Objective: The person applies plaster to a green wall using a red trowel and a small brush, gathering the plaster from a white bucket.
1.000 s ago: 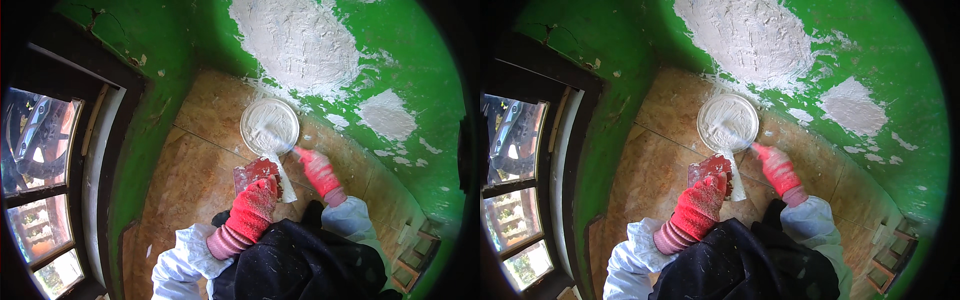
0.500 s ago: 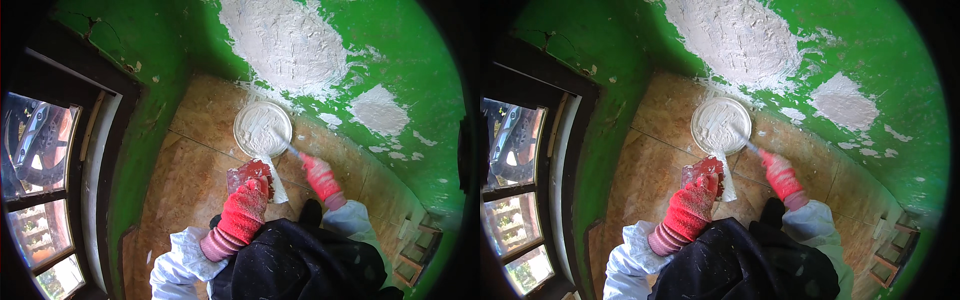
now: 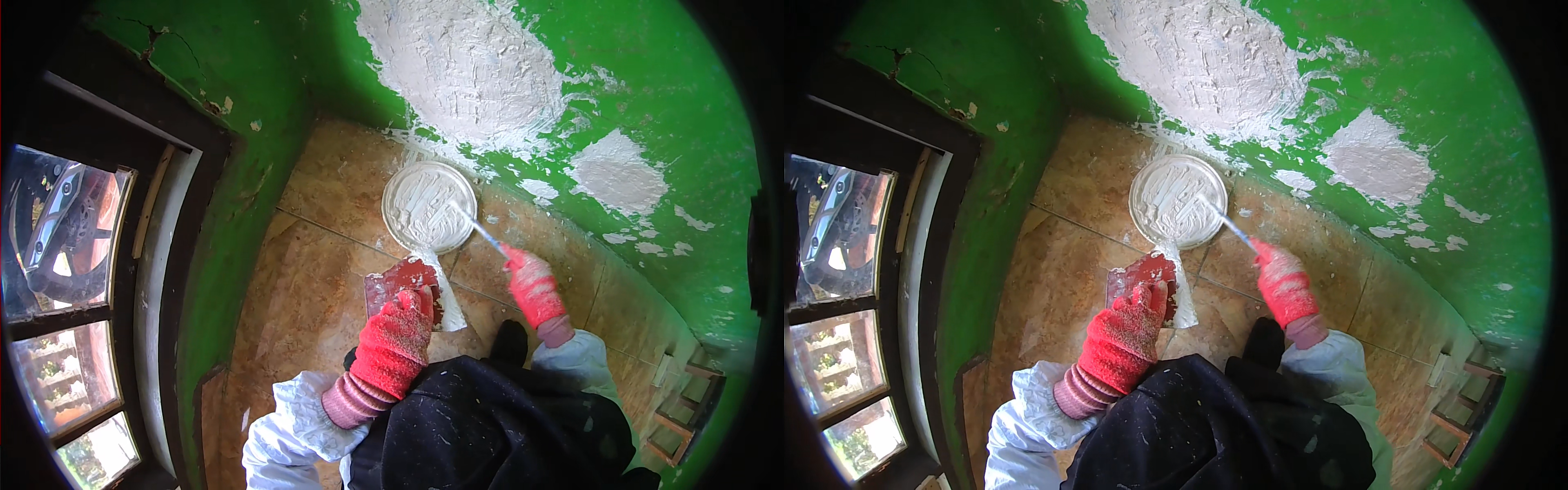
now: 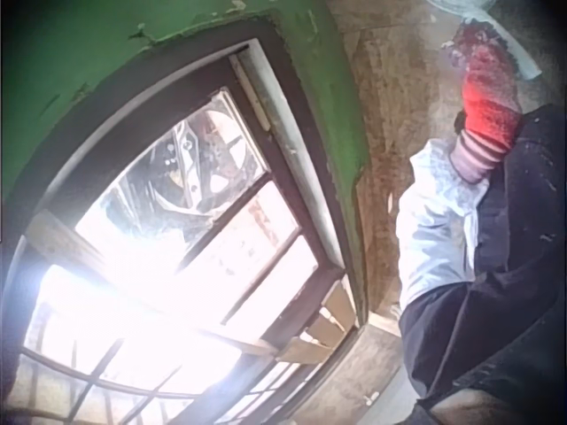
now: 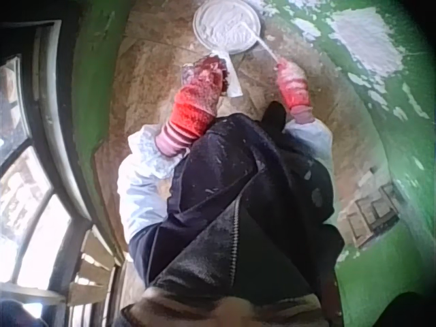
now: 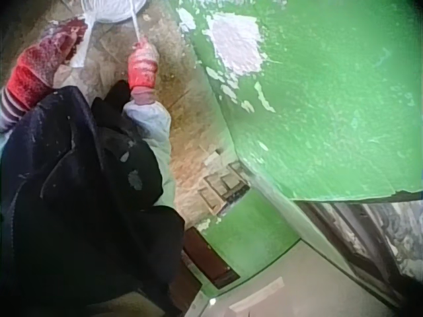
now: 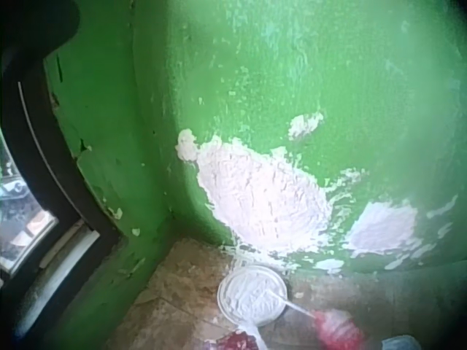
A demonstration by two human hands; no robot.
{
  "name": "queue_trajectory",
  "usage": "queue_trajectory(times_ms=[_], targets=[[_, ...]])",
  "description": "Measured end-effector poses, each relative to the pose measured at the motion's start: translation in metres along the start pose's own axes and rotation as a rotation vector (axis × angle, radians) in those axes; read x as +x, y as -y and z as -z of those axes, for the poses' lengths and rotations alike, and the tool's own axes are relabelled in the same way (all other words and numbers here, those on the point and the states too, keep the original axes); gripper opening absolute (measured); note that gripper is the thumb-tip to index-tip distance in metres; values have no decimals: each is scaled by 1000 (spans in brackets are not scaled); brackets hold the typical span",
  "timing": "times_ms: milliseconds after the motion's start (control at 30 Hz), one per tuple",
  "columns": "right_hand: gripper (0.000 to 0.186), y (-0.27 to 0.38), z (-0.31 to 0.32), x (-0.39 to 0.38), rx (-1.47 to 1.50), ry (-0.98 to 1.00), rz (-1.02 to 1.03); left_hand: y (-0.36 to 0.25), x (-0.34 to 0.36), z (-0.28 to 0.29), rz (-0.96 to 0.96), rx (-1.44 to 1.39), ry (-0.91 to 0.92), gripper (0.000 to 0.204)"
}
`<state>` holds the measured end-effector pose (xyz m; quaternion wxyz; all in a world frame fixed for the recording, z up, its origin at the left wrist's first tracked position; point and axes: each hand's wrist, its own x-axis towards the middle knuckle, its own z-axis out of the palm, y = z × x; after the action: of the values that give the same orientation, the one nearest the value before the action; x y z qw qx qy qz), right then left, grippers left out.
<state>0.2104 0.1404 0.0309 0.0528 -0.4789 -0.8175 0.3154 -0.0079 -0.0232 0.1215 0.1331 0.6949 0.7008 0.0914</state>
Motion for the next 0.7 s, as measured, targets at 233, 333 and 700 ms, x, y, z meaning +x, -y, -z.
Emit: queue_trajectory(times_ms=[233, 333, 700], targets=[[36, 16, 3, -21, -159, 161, 35, 0, 1, 0, 12, -4, 47, 50], [34, 10, 21, -7, -134, -31, 19, 0, -1, -1, 4, 13, -7, 46], [28, 42, 33, -17, -249, 207, -5, -2, -4, 2, -1, -9, -26, 43]])
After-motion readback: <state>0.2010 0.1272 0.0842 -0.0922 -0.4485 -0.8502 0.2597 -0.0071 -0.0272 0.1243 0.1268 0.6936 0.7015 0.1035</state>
